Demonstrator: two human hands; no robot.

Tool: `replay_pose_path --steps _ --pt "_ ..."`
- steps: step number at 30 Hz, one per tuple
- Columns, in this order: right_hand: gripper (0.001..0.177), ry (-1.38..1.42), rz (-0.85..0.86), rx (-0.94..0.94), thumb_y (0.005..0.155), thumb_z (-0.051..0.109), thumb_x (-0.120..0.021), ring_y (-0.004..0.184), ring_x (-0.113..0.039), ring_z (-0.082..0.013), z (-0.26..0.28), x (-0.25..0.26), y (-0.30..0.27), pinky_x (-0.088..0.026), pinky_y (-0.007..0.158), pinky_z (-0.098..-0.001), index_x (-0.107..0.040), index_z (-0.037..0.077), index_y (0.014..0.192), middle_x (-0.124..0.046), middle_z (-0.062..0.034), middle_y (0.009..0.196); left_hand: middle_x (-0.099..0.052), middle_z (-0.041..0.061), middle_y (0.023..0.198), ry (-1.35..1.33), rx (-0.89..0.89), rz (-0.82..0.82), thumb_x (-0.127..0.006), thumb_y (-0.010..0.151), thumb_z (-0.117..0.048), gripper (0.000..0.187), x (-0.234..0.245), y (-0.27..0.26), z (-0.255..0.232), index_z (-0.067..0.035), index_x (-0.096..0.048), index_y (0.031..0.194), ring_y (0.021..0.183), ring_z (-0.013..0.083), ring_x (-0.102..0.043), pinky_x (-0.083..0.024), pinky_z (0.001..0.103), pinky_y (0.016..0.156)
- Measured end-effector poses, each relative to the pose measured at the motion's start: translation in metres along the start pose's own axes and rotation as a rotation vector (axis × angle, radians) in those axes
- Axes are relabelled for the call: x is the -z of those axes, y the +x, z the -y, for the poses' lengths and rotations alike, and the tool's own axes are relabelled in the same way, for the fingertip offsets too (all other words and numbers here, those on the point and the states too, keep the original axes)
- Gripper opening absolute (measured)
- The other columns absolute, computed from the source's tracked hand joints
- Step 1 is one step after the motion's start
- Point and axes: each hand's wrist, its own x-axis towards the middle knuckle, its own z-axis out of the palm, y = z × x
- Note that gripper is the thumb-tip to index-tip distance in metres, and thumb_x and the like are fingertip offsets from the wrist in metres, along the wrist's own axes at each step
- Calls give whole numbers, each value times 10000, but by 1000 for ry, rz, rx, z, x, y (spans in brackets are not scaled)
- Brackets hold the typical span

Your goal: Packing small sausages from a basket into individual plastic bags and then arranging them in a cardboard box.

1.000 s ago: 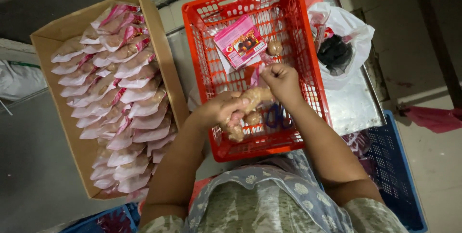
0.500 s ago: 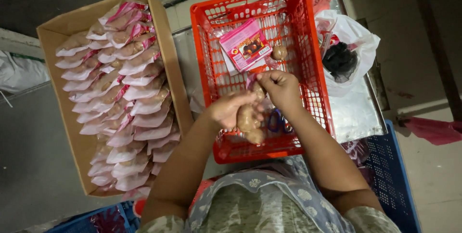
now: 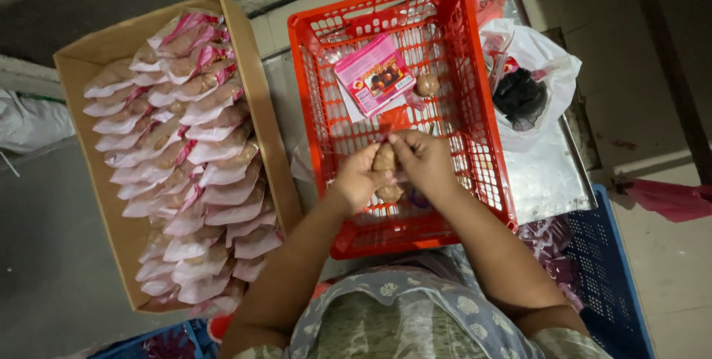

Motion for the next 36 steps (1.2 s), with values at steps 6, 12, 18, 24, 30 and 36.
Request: replay_pose_path --steps 6,12,18,24,30,36 --pt "191 -313 -21 224 966 229 -692 748 -722 -377 29 -8 -15 -556 667 -465 -777 93 863 -714 -171 701 -600 99 961 1458 -633 -410 -628 832 32 351 -19 -2 -10 -91 -660 1159 929 372 -650 -554 421 781" --pt "203 -336 25 336 972 244 -656 829 -746 -369 37 -15 -23 -586 690 -464 -768 99 1059 -749 -170 823 -577 213 1317 439 -323 -465 -362 1019 -28 447 -85 -16 -57 19 -485 1446 1167 302 -472 -329 456 1147" --pt "59 473 103 460 905 122 -771 815 -717 -249 17 9 1 -573 738 -350 -772 84 950 -740 -135 880 -736 138 1033 607 -263 -313 -556 907 118 369 49 8 19 -57 -621 1225 856 217 -692 -629 336 725" --pt "456 320 13 129 1012 275 -667 958 -564 -275 -15 36 8 -516 859 -404 -510 -66 1272 -534 -159 1059 -499 -27 797 412 -491 -227 -615 873 136 261 -20 -11 -30 -93 -497 911 759 104 -513 -460 212 692" --pt "306 747 243 -332 911 174 -769 734 -709 -198 -42 -2 -6 -608 616 -345 -574 -4 1064 -679 -91 900 -597 112 887 493 -270 -261 -579 980 54 132 30 -1 -10 -45 -531 1053 634 282 -707 -631 418 476" --pt "633 823 163 -324 679 -219 -666 844 -736 -272 -60 -16 -18 -628 692 -426 -549 40 1245 -726 -141 1049 -644 204 1196 481 -178 -512 -576 1031 -38 489 48 3 11 -170 -472 1490 824 366 -721 -665 489 555"
